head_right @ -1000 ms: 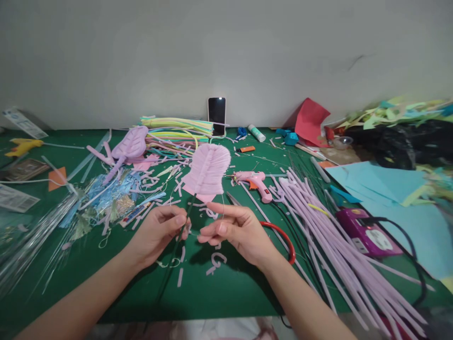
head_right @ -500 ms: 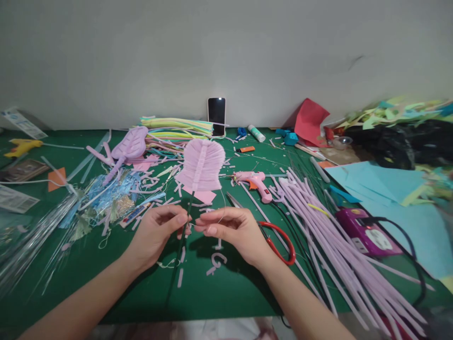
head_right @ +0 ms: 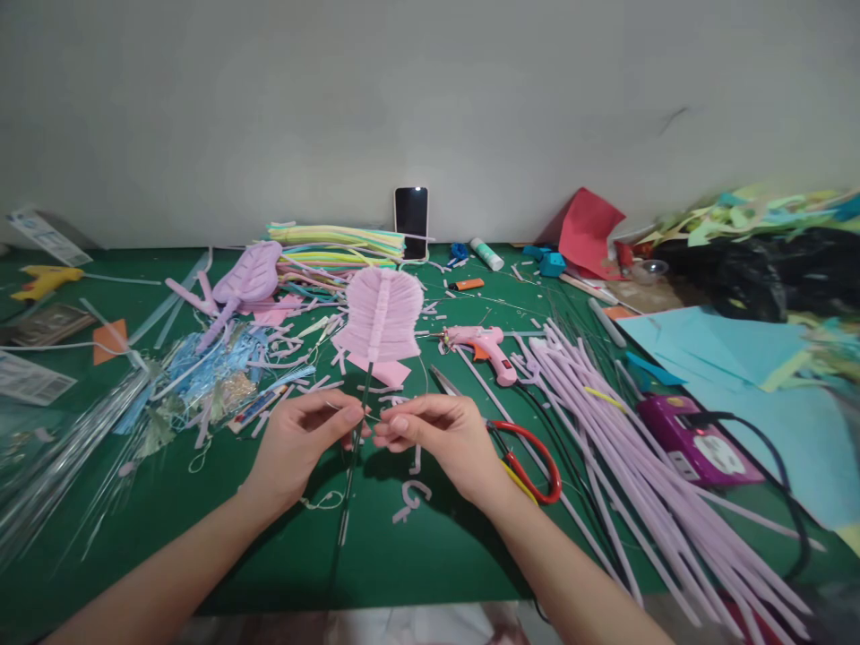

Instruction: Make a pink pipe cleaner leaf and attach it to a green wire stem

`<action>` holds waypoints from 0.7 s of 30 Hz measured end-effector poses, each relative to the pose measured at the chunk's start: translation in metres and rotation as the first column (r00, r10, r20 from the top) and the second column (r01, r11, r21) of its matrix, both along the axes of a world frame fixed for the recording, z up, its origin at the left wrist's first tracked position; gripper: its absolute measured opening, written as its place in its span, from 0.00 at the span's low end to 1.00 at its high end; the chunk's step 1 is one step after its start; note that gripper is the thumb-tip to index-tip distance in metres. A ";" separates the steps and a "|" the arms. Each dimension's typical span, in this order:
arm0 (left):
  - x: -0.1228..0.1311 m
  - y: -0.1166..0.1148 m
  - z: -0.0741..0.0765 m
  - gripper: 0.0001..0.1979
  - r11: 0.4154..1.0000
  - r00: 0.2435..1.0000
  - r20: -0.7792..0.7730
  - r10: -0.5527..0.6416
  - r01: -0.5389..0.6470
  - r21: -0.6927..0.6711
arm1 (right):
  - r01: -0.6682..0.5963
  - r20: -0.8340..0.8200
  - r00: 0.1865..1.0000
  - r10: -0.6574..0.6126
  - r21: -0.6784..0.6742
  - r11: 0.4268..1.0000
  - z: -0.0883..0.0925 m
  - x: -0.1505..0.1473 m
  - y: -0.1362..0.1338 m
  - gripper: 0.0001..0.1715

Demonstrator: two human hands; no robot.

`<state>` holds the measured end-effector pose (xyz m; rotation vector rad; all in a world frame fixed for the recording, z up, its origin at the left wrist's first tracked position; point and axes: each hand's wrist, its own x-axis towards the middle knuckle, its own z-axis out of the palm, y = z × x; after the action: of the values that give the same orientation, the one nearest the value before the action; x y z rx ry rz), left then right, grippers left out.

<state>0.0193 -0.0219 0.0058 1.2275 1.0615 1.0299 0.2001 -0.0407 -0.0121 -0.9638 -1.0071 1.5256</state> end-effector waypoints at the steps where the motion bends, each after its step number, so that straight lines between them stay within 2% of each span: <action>1: 0.000 0.000 0.000 0.10 1.000 1.000 0.002 -0.004 0.004 -0.011 | -0.004 -0.006 1.000 0.004 0.000 1.000 0.000 0.000 0.000 0.09; 9: 0.001 0.001 0.004 0.10 0.993 0.993 0.083 -0.079 0.086 -0.081 | -0.039 0.009 0.999 0.039 0.017 0.999 -0.003 0.002 -0.001 0.07; 15: 0.000 0.002 0.004 0.09 0.990 0.991 0.047 -0.125 0.128 -0.066 | -0.059 0.031 0.998 0.058 0.035 0.998 -0.001 0.000 0.000 0.09; 19: -0.003 0.005 0.005 0.09 0.995 0.995 -0.005 -0.098 0.097 -0.022 | -0.105 0.039 0.994 0.104 0.006 0.995 -0.001 -0.003 0.002 0.16; 21: -0.004 0.007 0.005 0.10 0.993 0.993 -0.018 -0.114 0.113 -0.033 | -0.057 0.031 0.998 0.058 -0.024 0.998 -0.001 -0.003 0.004 0.20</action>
<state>0.0149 -0.0153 0.0108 1.2598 1.0083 0.9121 0.1974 -0.0371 -0.0134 -0.9853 -1.0503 1.5766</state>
